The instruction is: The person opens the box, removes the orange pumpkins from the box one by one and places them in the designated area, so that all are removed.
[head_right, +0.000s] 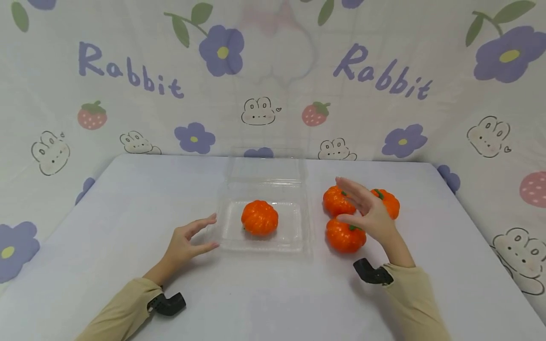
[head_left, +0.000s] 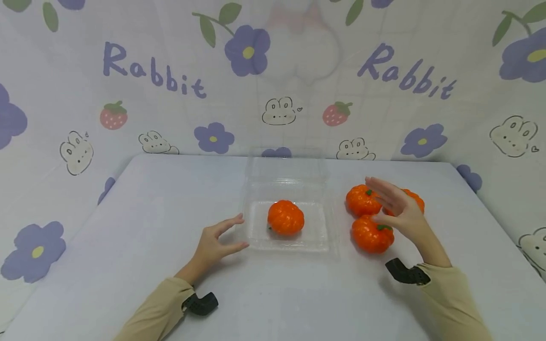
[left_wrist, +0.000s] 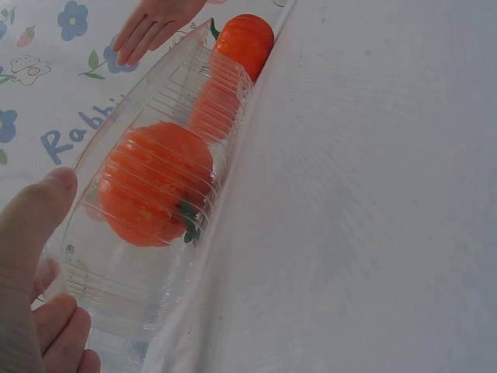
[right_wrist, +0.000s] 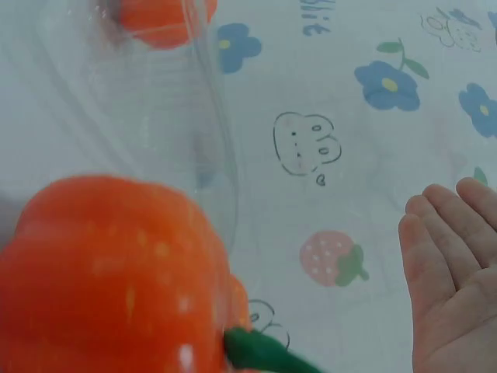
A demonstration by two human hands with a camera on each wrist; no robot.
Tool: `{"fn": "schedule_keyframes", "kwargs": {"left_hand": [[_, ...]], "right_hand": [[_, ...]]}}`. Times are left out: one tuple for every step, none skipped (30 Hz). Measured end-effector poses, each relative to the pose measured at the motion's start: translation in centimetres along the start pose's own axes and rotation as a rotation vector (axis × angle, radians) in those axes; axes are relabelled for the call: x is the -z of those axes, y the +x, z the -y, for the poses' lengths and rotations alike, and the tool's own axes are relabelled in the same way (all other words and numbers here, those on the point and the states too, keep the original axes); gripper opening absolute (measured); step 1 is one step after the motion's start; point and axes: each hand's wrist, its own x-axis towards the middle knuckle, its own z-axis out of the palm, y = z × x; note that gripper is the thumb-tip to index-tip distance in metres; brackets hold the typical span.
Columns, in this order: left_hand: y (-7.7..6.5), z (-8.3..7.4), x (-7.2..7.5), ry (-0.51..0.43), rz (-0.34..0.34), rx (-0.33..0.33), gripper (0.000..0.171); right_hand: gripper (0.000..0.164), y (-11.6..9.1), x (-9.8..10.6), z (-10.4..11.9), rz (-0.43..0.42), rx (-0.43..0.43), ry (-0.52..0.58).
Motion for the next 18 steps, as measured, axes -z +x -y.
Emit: {"fn": "schedule_keyframes", "kwargs": {"left_hand": [[0.0,0.0,0.0,0.001,0.001,0.004,0.048],[0.0,0.0,0.0,-0.001,0.001,0.010,0.048],[0.0,0.0,0.1,0.000,0.002,0.014,0.048],[0.0,0.0,0.1,-0.002,0.002,0.019,0.048],[0.0,0.0,0.1,-0.003,0.003,0.020,0.048],[0.0,0.0,0.1,-0.004,0.003,0.024,0.048],[0.1,0.0,0.1,-0.006,0.004,0.026,0.048],[0.1,0.0,0.1,-0.007,0.004,0.026,0.048],[0.1,0.0,0.1,-0.009,0.005,0.027,0.048],[0.1,0.0,0.1,-0.011,0.006,0.029,0.048],[0.1,0.0,0.1,-0.009,0.007,0.026,0.047],[0.1,-0.1,0.1,-0.009,0.008,0.025,0.047],[0.1,-0.1,0.1,-0.010,0.009,0.023,0.047],[0.1,-0.1,0.1,-0.011,0.010,0.022,0.047],[0.0,-0.1,0.1,-0.011,0.011,0.020,0.047],[0.0,-0.1,0.1,-0.008,0.011,0.017,0.047],[0.0,-0.1,0.1,-0.005,0.011,0.013,0.047],[0.0,-0.1,0.1,-0.004,0.009,0.012,0.047]], "right_hand": [[0.071,0.2,-0.2,0.1,0.003,-0.001,0.009],[0.070,0.4,-0.5,0.1,0.005,-0.005,0.014],[0.070,0.7,-0.7,0.2,0.005,-0.009,0.019],[0.070,0.9,-1.0,0.2,0.007,-0.011,0.019],[0.069,1.2,-1.2,0.2,0.010,-0.013,0.026],[0.069,1.4,-1.5,0.2,0.014,-0.009,0.032],[0.069,1.7,-1.7,0.2,0.018,-0.005,0.036],[0.068,2.0,-2.0,0.1,0.021,-0.005,0.034],[0.068,2.2,-2.2,0.1,0.025,-0.006,0.034],[0.067,2.4,-2.4,0.1,0.030,-0.005,0.035],[0.067,2.5,-2.6,0.1,0.034,-0.013,0.040],[0.067,2.6,-2.7,0.0,0.036,-0.023,0.038],[0.067,2.7,-2.9,0.0,0.038,-0.034,0.039],[0.067,2.8,-3.1,0.0,0.040,-0.042,0.039],[0.067,2.9,-3.3,0.0,0.043,-0.047,0.038],[0.068,3.0,-3.5,0.0,0.045,-0.050,0.039],[0.068,3.2,-3.7,0.0,0.047,-0.054,0.036],[0.069,3.3,-3.9,-0.1,0.048,-0.048,0.035]]}}
